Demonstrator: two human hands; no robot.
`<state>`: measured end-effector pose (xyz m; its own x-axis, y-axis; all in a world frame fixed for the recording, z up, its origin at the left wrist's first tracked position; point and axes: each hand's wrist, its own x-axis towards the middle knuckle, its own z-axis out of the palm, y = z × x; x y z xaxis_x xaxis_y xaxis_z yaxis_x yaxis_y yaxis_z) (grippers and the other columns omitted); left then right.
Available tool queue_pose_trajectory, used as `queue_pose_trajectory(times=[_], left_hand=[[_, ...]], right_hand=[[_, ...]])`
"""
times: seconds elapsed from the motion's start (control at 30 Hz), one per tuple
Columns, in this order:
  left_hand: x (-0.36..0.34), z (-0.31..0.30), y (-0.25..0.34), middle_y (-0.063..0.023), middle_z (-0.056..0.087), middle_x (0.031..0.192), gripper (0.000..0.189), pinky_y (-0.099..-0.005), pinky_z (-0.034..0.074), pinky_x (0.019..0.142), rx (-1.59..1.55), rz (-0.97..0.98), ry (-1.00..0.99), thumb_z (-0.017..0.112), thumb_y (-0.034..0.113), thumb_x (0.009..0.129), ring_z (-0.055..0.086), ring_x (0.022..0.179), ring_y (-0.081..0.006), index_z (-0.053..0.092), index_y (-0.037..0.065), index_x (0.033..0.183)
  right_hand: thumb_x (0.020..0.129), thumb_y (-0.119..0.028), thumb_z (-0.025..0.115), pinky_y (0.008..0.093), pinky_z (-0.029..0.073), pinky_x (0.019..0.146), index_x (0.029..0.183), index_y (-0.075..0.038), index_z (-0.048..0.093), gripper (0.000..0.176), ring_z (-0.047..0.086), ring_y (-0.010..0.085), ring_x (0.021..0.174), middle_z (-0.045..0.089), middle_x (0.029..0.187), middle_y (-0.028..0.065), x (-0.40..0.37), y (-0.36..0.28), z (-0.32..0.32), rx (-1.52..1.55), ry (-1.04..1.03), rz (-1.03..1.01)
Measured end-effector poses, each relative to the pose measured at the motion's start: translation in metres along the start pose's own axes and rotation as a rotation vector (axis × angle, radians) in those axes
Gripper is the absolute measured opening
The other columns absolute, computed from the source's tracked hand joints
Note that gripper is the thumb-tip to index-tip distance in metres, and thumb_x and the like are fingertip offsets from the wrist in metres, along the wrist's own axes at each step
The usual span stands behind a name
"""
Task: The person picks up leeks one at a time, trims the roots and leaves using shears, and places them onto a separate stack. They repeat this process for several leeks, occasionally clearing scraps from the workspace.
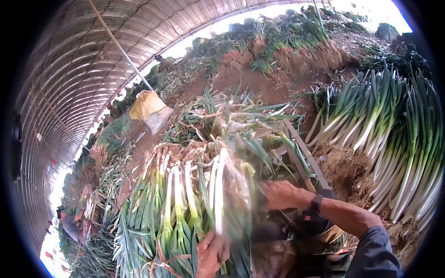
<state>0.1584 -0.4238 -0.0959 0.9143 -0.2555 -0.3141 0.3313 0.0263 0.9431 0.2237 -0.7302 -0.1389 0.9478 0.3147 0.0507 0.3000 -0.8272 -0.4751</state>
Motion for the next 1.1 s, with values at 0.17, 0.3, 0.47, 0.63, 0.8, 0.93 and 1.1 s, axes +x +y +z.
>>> queue_pose_trajectory(times=[0.17, 0.3, 0.47, 0.63, 0.8, 0.93, 1.1], left_hand=[[-0.008, 0.008, -0.006, 0.0027, 0.053, 0.069, 0.026, -0.0223, 0.029, 0.046, 0.014, 0.150, 0.023, 0.064, 0.031, 0.100, 0.041, 0.051, -0.0042, 0.062, 0.006, 0.096], [-0.013, 0.014, 0.004, 0.0034, 0.055, 0.073, 0.025, -0.0218, 0.030, 0.046, 0.184, 0.114, 0.043, 0.064, 0.030, 0.100, 0.042, 0.052, -0.0035, 0.063, 0.006, 0.101], [-0.022, -0.014, 0.001, -0.0019, 0.061, 0.076, 0.023, -0.0267, 0.038, 0.046, -0.045, -0.022, 0.047, 0.065, 0.024, 0.100, 0.050, 0.054, -0.0090, 0.067, 0.002, 0.107], [-0.008, -0.029, 0.054, -0.0032, 0.054, 0.069, 0.034, -0.0242, 0.034, 0.047, 0.140, 0.310, 0.142, 0.052, 0.013, 0.099, 0.045, 0.051, -0.0106, 0.057, -0.006, 0.126], [0.026, -0.038, 0.091, -0.0026, 0.054, 0.080, 0.041, -0.0287, 0.036, 0.054, -0.143, 0.403, 0.111, 0.060, 0.018, 0.098, 0.046, 0.058, -0.0125, 0.054, -0.002, 0.133], [0.063, -0.034, 0.103, -0.0036, 0.057, 0.083, 0.040, -0.0312, 0.043, 0.058, -0.089, 0.442, 0.094, 0.061, 0.016, 0.097, 0.053, 0.066, -0.0142, 0.056, -0.002, 0.133], [0.085, -0.016, 0.119, -0.0047, 0.060, 0.084, 0.033, -0.0322, 0.050, 0.063, -0.162, 0.435, 0.077, 0.063, 0.013, 0.097, 0.058, 0.071, -0.0150, 0.061, -0.003, 0.126]], right_hand=[[0.084, -0.034, 0.077, 0.0425, 0.055, 0.080, 0.142, -0.004, 0.041, 0.075, 0.065, 0.0315, 0.094, 0.061, 0.119, 0.0169, 0.045, -0.028, -0.030, 0.668, 0.390, 0.002], [0.090, -0.029, 0.070, 0.0358, 0.044, 0.065, 0.120, -0.007, 0.048, 0.044, 0.054, 0.0220, 0.077, 0.054, 0.098, 0.0076, 0.060, -0.025, -0.072, 1.180, 0.453, 0.070], [0.098, -0.023, 0.062, 0.0275, 0.031, 0.047, 0.093, -0.010, 0.058, 0.015, 0.041, 0.0101, 0.056, 0.044, 0.072, -0.0040, 0.077, 0.010, -0.138, 1.557, 0.535, 0.068], [0.097, -0.018, 0.061, 0.0324, 0.042, 0.046, 0.080, -0.006, 0.065, 0.021, 0.056, 0.0132, 0.053, 0.058, 0.070, 0.0033, 0.091, 0.051, -0.072, 0.118, 0.250, 0.183], [0.079, -0.016, 0.073, 0.0363, 0.054, 0.051, 0.097, -0.004, 0.064, 0.024, 0.064, 0.0219, 0.059, 0.065, 0.077, 0.0108, 0.053, 0.003, -0.008, -0.252, 0.092, -0.222], [0.092, -0.044, 0.064, 0.0434, 0.055, 0.091, 0.139, -0.001, 0.050, 0.065, 0.066, 0.0340, 0.106, 0.056, 0.131, 0.0258, 0.041, -0.073, 0.023, 0.073, -0.188, -0.441], [0.094, -0.035, 0.064, 0.0450, 0.054, 0.094, 0.126, 0.003, 0.057, 0.050, 0.068, 0.0340, 0.103, 0.064, 0.122, 0.0251, 0.034, -0.165, 0.037, 0.760, -0.316, -0.209]])
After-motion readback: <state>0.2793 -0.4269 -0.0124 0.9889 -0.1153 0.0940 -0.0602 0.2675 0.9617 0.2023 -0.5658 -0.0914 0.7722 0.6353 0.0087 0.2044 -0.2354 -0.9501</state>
